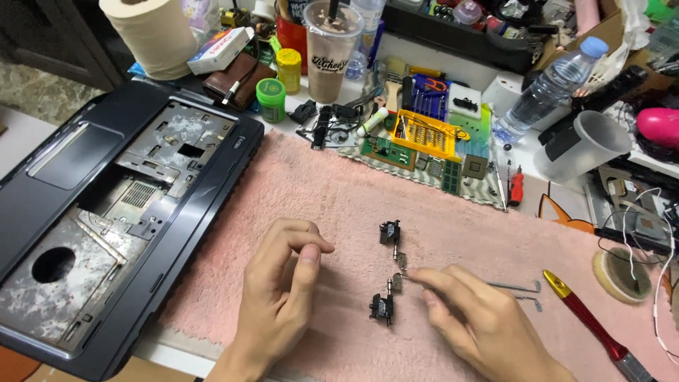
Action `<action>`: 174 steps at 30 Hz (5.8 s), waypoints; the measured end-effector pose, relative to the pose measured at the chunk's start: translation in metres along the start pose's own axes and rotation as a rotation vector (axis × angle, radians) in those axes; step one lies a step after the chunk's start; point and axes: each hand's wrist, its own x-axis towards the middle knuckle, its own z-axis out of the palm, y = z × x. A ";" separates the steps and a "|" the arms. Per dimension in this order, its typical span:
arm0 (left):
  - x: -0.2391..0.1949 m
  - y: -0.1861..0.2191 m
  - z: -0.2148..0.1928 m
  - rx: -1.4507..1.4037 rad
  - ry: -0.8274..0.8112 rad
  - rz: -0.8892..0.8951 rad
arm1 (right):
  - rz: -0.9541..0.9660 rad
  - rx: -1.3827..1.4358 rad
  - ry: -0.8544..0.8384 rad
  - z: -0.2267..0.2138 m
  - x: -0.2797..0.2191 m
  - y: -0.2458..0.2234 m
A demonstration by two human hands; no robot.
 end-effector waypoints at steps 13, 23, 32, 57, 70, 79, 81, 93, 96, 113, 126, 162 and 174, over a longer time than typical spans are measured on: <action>0.001 0.002 0.003 0.060 -0.025 0.122 | 0.356 0.171 0.341 -0.040 -0.001 0.007; -0.028 -0.090 0.014 0.392 -0.240 0.250 | 0.595 0.243 0.543 -0.075 -0.009 0.128; -0.040 -0.106 0.037 0.719 -0.177 0.214 | 1.087 -0.114 -0.223 -0.141 -0.068 0.102; 0.004 -0.004 0.004 0.244 -0.612 0.070 | 0.882 0.595 -0.053 -0.087 0.055 -0.021; 0.000 -0.016 0.005 0.246 -0.597 0.152 | 0.695 0.168 -0.023 -0.027 0.050 -0.020; 0.000 -0.015 0.007 0.277 -0.601 0.126 | 0.397 0.176 -0.020 -0.003 0.042 -0.015; 0.000 -0.015 0.007 0.281 -0.605 0.122 | 0.389 0.200 0.007 0.001 0.040 -0.014; 0.000 -0.016 0.006 0.245 -0.607 0.115 | 0.542 0.279 -0.095 -0.001 0.055 -0.005; 0.000 -0.017 0.007 0.238 -0.595 0.122 | 0.312 0.261 -0.096 0.003 0.050 0.003; -0.003 -0.016 0.006 0.238 -0.568 -0.017 | 0.144 0.182 -0.353 -0.022 0.074 -0.004; 0.000 -0.016 0.002 0.202 -0.503 0.115 | 0.242 0.150 -0.068 0.010 0.037 0.005; -0.002 -0.024 0.010 0.316 -0.583 0.127 | -0.130 0.269 -0.403 -0.001 0.084 -0.048; -0.004 -0.031 0.015 0.306 -0.566 0.161 | -0.298 0.271 -0.468 -0.009 0.089 -0.062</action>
